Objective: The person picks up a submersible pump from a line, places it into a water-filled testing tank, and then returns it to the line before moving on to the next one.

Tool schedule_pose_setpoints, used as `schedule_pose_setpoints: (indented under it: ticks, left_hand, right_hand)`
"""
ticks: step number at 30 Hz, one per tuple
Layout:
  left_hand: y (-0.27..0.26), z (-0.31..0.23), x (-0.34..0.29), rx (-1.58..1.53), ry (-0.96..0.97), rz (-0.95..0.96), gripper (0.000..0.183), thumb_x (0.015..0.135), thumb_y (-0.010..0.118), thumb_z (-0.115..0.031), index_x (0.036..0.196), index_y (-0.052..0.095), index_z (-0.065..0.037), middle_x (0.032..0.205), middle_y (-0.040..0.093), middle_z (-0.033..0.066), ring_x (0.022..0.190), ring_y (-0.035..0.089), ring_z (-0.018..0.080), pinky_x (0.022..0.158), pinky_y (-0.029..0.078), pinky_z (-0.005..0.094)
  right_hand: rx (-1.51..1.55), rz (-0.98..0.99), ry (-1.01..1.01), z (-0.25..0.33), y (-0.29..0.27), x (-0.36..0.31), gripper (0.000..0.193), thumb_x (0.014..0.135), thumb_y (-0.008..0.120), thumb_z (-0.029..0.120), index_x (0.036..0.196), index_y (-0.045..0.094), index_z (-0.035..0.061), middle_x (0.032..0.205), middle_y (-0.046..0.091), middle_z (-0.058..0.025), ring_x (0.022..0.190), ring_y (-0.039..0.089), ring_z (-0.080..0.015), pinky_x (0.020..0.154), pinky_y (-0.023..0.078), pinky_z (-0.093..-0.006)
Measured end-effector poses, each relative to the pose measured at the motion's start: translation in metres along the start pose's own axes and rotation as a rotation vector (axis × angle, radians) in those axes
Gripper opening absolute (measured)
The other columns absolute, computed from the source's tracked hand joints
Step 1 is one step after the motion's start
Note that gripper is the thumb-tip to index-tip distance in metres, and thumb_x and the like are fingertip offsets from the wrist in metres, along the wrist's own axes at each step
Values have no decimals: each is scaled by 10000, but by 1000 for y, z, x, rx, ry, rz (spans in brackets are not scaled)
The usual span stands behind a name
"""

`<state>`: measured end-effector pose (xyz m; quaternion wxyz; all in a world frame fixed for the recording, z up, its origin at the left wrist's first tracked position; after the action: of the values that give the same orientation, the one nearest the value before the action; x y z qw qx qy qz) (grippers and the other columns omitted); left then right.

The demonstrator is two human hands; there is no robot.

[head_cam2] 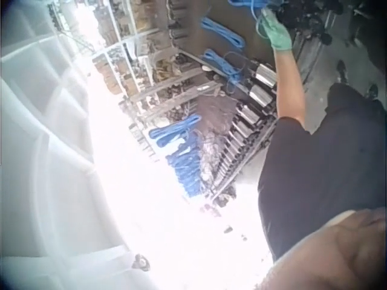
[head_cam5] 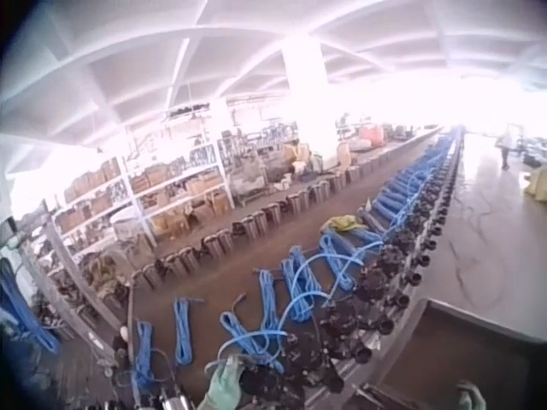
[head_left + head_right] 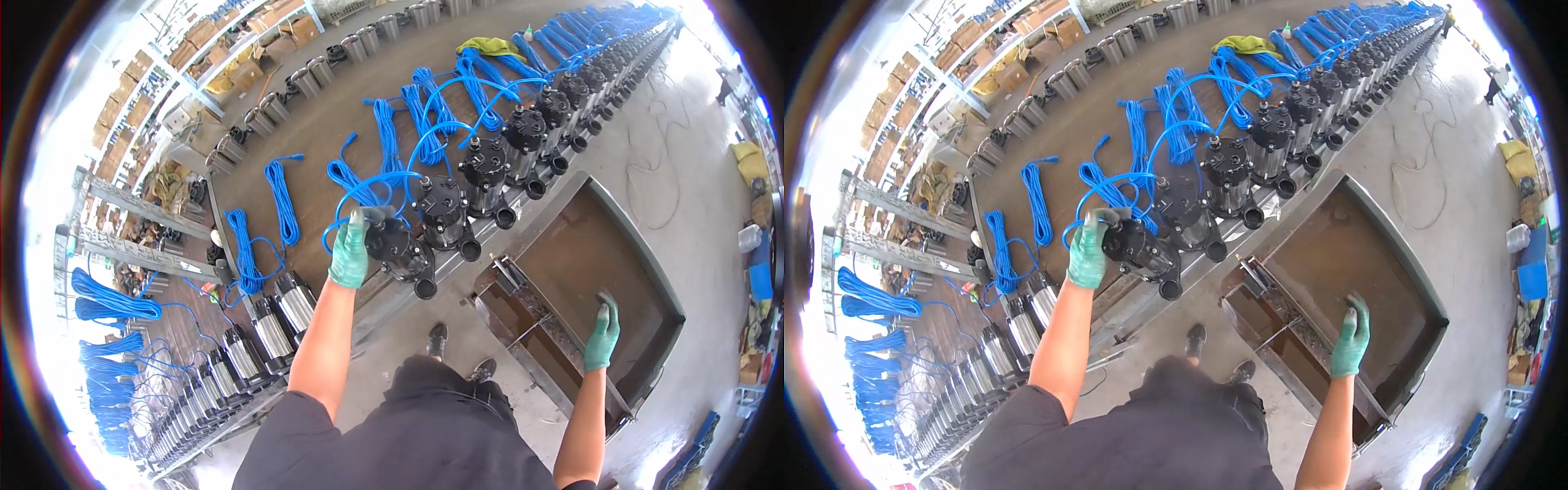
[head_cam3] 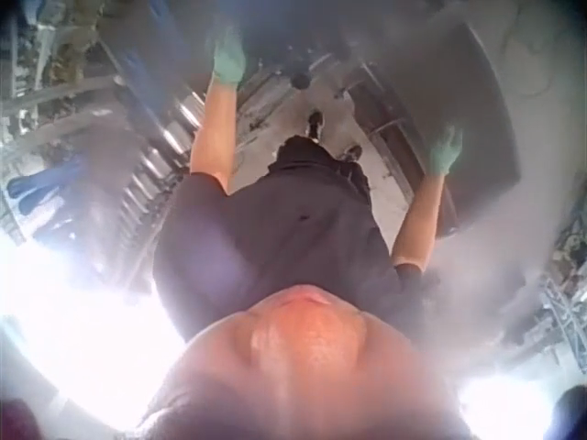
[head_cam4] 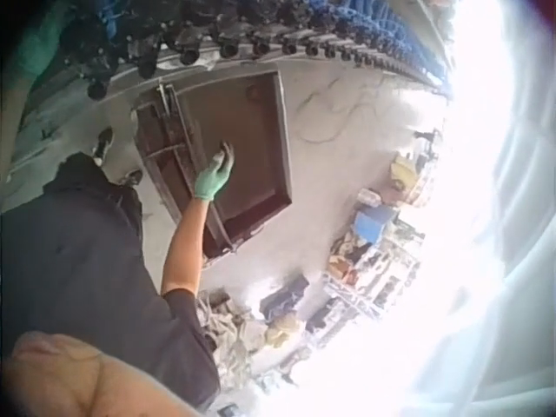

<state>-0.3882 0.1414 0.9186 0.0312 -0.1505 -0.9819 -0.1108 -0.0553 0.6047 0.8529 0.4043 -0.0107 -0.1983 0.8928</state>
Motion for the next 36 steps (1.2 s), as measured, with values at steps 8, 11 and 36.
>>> schedule_pose_setpoints:
  ticks: [8, 11, 36]
  left_hand:
    - [126, -31, -121, 15, 57, 143, 474, 1131, 437, -400, 767, 490, -101, 785, 497, 11, 842, 513, 165, 824, 443, 345]
    - [161, -51, -151, -51, 5, 153, 499, 1117, 453, -439, 760, 483, -91, 799, 528, 40, 859, 529, 190, 822, 459, 363]
    - [212, 303, -138, 646, -715, 452, 489, 1071, 515, -501, 910, 701, -78, 707, 667, 82, 586, 621, 213, 566, 503, 359]
  right_hand:
    - [521, 380, 552, -26, 111, -145, 565, 1034, 614, 178, 1563, 417, 155, 1362, 618, -114, 1140, 636, -214, 905, 581, -390]
    - [647, 679, 622, 5, 158, -178, 863, 1009, 652, 202, 1671, 102, 274, 1560, 423, -113, 1293, 550, -270, 961, 567, -475]
    - [-797, 246, 657, -13, -94, -121, 385, 824, 702, 259, 1161, 748, 76, 1122, 733, -220, 1068, 693, -395, 942, 551, -456]
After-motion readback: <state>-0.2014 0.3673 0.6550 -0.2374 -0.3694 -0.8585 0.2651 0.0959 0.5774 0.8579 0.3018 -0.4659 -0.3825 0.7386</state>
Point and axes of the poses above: each hand's wrist, its own x-axis towards the middle knuckle, its own y-axis out of the palm, z = x × y, the point moved 10 cm from there along x, towards the middle knuckle
